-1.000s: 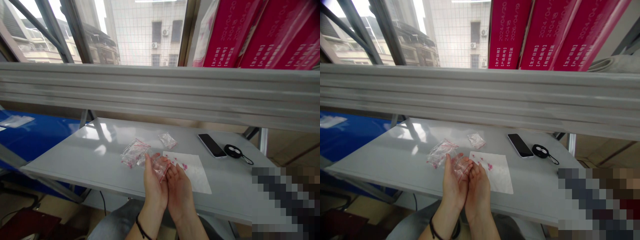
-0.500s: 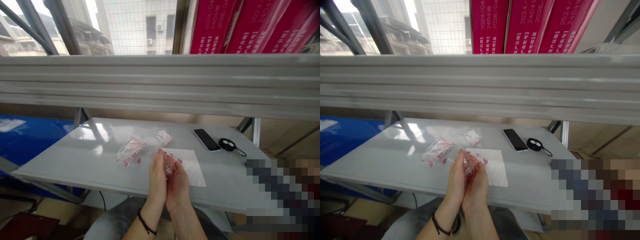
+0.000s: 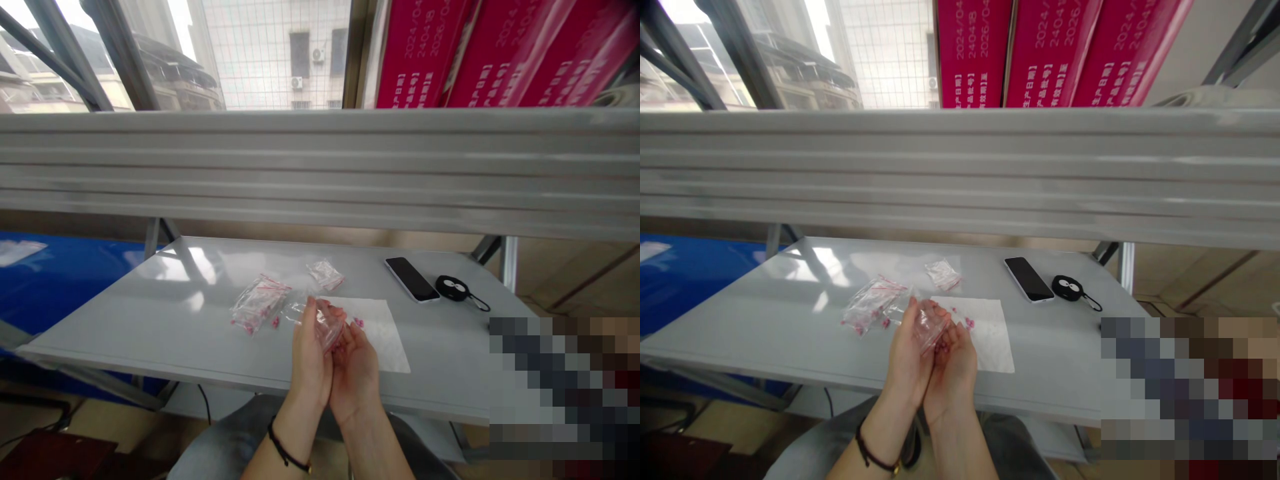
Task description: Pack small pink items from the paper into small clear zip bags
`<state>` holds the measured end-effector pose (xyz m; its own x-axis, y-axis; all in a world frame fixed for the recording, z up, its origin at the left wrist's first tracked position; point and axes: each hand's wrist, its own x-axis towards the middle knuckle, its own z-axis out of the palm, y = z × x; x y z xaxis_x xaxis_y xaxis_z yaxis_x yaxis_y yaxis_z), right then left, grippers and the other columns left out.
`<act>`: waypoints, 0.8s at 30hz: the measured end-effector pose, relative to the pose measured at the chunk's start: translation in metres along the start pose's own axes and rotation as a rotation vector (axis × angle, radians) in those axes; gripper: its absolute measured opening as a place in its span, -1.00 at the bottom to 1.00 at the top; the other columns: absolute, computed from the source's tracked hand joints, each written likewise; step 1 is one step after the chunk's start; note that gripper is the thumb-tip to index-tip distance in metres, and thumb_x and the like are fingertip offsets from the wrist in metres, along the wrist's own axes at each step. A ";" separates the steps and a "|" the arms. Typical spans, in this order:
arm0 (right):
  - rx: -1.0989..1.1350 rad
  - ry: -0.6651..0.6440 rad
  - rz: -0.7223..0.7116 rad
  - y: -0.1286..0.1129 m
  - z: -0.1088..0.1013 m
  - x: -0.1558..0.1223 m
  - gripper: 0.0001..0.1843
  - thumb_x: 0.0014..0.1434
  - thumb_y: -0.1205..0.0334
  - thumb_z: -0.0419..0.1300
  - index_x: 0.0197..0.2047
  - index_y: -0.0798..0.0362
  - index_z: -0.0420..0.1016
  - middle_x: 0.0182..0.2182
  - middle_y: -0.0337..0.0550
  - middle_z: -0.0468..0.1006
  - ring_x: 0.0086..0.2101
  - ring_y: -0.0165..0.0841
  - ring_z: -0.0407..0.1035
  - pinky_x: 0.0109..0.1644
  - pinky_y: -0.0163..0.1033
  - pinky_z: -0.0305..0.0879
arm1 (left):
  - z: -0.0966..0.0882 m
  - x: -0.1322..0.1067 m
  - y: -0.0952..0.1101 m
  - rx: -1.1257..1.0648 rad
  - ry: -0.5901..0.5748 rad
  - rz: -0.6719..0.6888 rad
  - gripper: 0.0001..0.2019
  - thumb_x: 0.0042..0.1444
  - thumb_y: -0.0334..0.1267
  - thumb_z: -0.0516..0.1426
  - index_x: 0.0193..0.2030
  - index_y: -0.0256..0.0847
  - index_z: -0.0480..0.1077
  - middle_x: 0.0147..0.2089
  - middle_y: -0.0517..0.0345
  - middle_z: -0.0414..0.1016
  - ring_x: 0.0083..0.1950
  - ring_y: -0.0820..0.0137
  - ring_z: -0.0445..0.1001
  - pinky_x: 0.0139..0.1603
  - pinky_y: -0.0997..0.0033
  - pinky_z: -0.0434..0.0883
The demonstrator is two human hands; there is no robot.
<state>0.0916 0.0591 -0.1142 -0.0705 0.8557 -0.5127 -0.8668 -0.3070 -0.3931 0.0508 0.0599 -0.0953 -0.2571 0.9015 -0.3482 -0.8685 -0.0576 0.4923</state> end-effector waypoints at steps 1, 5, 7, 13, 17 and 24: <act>0.006 -0.001 0.013 -0.002 0.000 0.000 -0.64 0.36 0.22 -0.01 -0.10 0.15 0.60 -0.15 0.00 0.70 -0.14 -0.26 0.60 0.14 -0.15 0.46 | 0.002 -0.001 0.003 -0.031 -0.001 -0.007 -0.73 0.18 -0.07 0.27 -0.29 -0.29 0.49 -0.38 0.06 0.57 -0.39 0.39 0.56 -0.27 0.41 0.53; 0.078 -0.025 0.010 -0.015 0.004 -0.003 -0.62 0.39 0.22 -0.04 -0.11 0.18 0.58 -0.11 0.06 0.68 -0.08 -0.29 0.59 0.21 -0.20 0.42 | 0.005 -0.009 0.017 -0.102 -0.016 0.033 -0.74 0.29 -0.12 0.18 -0.26 -0.30 0.51 -0.34 0.01 0.58 -0.31 0.36 0.60 -0.19 0.39 0.56; 0.115 -0.027 -0.030 -0.027 0.006 -0.003 -0.64 0.38 0.26 -0.05 -0.10 0.18 0.57 -0.08 0.07 0.66 -0.02 -0.29 0.57 0.22 -0.22 0.43 | 0.005 -0.012 0.023 -0.120 -0.002 0.080 -0.75 0.31 -0.15 0.16 -0.24 -0.30 0.52 -0.32 0.00 0.58 -0.28 0.35 0.60 -0.13 0.36 0.57; 0.116 0.031 -0.205 -0.076 -0.004 0.014 -0.66 0.33 0.35 -0.05 -0.06 0.15 0.55 -0.10 0.05 0.65 0.00 -0.30 0.57 0.16 -0.26 0.50 | -0.001 -0.004 0.047 -0.154 0.103 0.182 -0.79 0.31 -0.19 0.16 -0.21 -0.32 0.50 -0.31 0.01 0.55 -0.30 0.37 0.58 -0.17 0.36 0.58; 0.082 0.054 -0.301 -0.096 -0.015 0.034 -0.67 0.30 0.37 -0.03 -0.15 0.18 0.57 -0.20 0.04 0.66 -0.09 -0.30 0.60 0.11 -0.26 0.52 | -0.013 0.009 0.059 -0.195 0.156 0.119 -0.79 0.35 -0.27 0.11 -0.27 -0.35 0.46 -0.36 0.03 0.51 -0.35 0.40 0.55 -0.25 0.41 0.57; -0.044 0.031 -0.457 -0.091 -0.015 0.056 -0.81 0.18 0.39 0.12 -0.33 0.13 0.59 -0.33 -0.10 0.67 -0.20 -0.40 0.59 0.14 -0.31 0.47 | -0.028 0.019 0.049 -0.181 0.121 -0.086 -0.80 0.32 -0.30 0.12 -0.30 -0.37 0.44 -0.38 0.00 0.50 -0.35 0.36 0.54 -0.29 0.37 0.57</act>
<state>0.1740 0.1283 -0.1186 0.3294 0.8946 -0.3019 -0.7835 0.0806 -0.6161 -0.0089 0.0617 -0.1000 -0.2181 0.8492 -0.4809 -0.9485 -0.0684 0.3093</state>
